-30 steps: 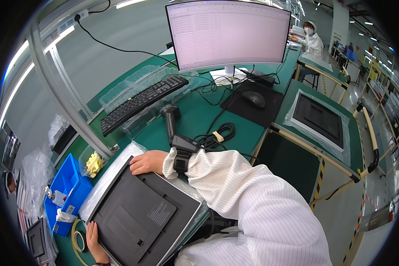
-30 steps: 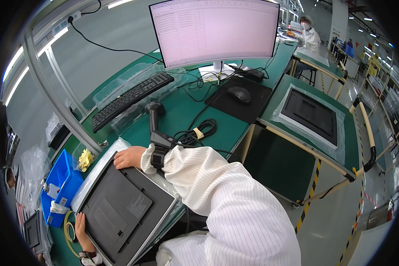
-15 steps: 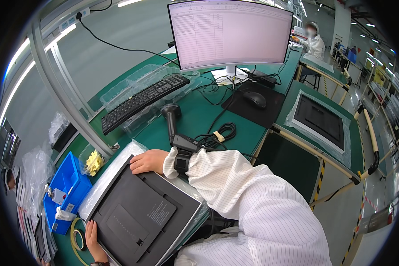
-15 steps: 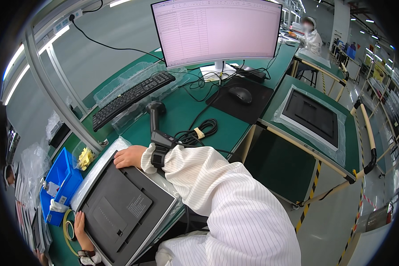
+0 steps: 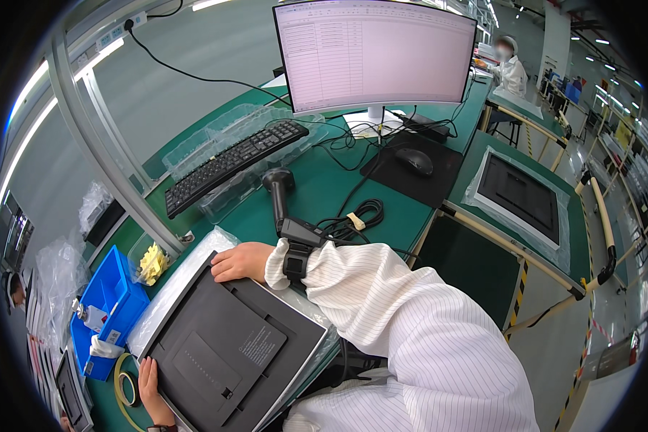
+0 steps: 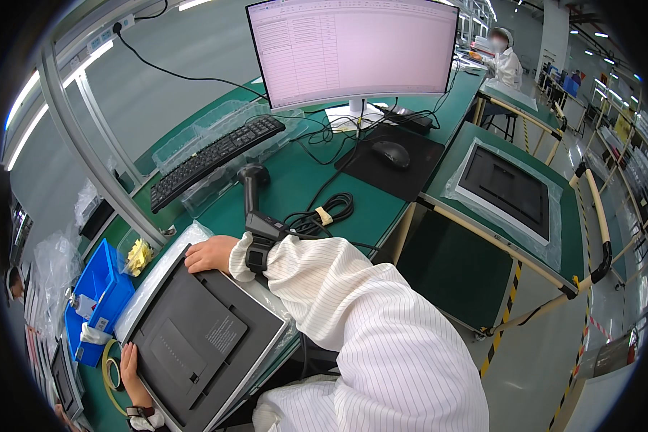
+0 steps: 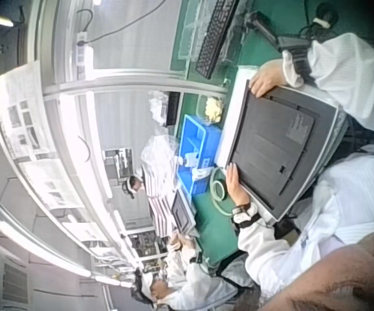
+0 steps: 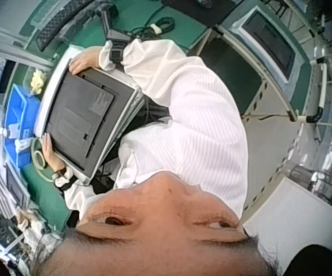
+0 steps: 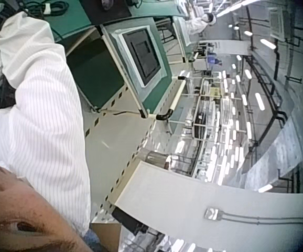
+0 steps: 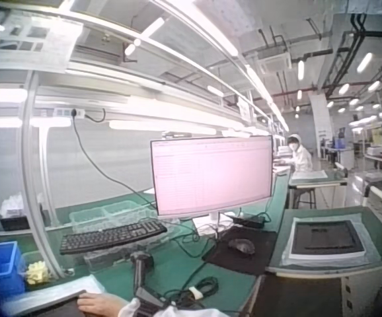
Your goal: Assembling and inspecting the protective plastic frame onto an electronic panel or display.
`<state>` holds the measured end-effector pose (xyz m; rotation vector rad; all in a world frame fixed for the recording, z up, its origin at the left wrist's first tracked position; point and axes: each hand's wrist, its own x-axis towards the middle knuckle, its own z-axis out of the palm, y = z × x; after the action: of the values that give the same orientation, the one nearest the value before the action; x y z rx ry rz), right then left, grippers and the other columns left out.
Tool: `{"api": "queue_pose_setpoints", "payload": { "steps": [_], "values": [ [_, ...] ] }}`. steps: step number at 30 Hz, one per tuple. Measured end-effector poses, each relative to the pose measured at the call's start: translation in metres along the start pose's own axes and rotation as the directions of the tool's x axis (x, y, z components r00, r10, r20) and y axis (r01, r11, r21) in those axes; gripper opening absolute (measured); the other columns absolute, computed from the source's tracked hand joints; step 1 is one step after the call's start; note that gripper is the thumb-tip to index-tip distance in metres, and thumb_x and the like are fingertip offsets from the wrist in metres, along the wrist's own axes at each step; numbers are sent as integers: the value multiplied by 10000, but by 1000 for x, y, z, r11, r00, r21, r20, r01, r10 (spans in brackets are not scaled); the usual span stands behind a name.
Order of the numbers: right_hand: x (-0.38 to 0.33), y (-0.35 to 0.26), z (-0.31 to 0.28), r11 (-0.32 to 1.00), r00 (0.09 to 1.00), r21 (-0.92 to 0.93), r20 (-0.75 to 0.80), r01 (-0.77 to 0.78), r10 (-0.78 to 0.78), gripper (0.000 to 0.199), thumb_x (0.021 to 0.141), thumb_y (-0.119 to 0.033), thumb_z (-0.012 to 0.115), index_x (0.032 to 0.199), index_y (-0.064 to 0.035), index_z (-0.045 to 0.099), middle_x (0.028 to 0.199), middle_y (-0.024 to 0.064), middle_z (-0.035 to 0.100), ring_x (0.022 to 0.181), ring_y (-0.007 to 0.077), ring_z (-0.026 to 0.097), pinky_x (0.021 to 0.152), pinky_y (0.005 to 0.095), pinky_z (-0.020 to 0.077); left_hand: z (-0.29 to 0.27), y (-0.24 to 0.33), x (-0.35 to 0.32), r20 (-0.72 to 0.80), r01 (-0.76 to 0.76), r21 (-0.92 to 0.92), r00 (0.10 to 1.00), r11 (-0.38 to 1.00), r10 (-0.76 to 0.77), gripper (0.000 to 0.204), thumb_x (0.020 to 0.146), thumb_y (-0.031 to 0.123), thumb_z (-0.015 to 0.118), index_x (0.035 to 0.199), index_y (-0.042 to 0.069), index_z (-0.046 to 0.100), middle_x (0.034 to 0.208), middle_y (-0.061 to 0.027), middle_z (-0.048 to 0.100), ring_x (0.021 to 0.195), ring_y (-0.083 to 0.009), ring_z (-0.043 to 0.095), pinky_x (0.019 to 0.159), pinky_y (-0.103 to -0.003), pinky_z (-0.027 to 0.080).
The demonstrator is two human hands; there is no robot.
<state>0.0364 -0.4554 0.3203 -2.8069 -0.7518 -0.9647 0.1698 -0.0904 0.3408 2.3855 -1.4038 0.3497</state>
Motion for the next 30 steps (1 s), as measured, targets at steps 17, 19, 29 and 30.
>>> {"api": "queue_pose_setpoints", "payload": {
  "steps": [17,19,29,30],
  "values": [
    [-2,2,-2,999,998,38,61,-23,21,378,656,-26,556,1030,-68,521,1116,17,493,1135,217,409,808,294,451,2,1,1,-15,1,-33,1000,999,-2,393,783,-8,367,1150,23,504,1212,-132,473,1169,-268,401,990,-327,293],
    [-2,1,-2,1000,997,21,72,-23,21,376,658,-27,555,1030,-68,521,1116,17,494,1135,217,409,805,293,453,1,1,-1,-15,1,-32,1000,999,-1,393,783,-8,366,1149,22,504,1213,-133,471,1169,-268,401,990,-326,293],
    [-1,-2,-2,1000,1000,-6,11,-7,7,313,665,-37,542,973,-91,536,1060,-3,505,1099,192,421,773,275,460,-2,4,-2,-4,17,-35,1000,999,-17,400,780,-12,361,1155,19,499,1217,-146,463,1171,-272,396,993,-324,285],
    [-1,-2,-2,1000,1000,2,7,-14,14,311,663,-36,544,970,-88,537,1060,-1,506,1098,192,422,773,276,460,-1,2,-2,-6,1,-29,1000,1000,-1,400,781,-11,362,1156,18,498,1217,-147,462,1171,-272,396,994,-324,284]
  ]
}}
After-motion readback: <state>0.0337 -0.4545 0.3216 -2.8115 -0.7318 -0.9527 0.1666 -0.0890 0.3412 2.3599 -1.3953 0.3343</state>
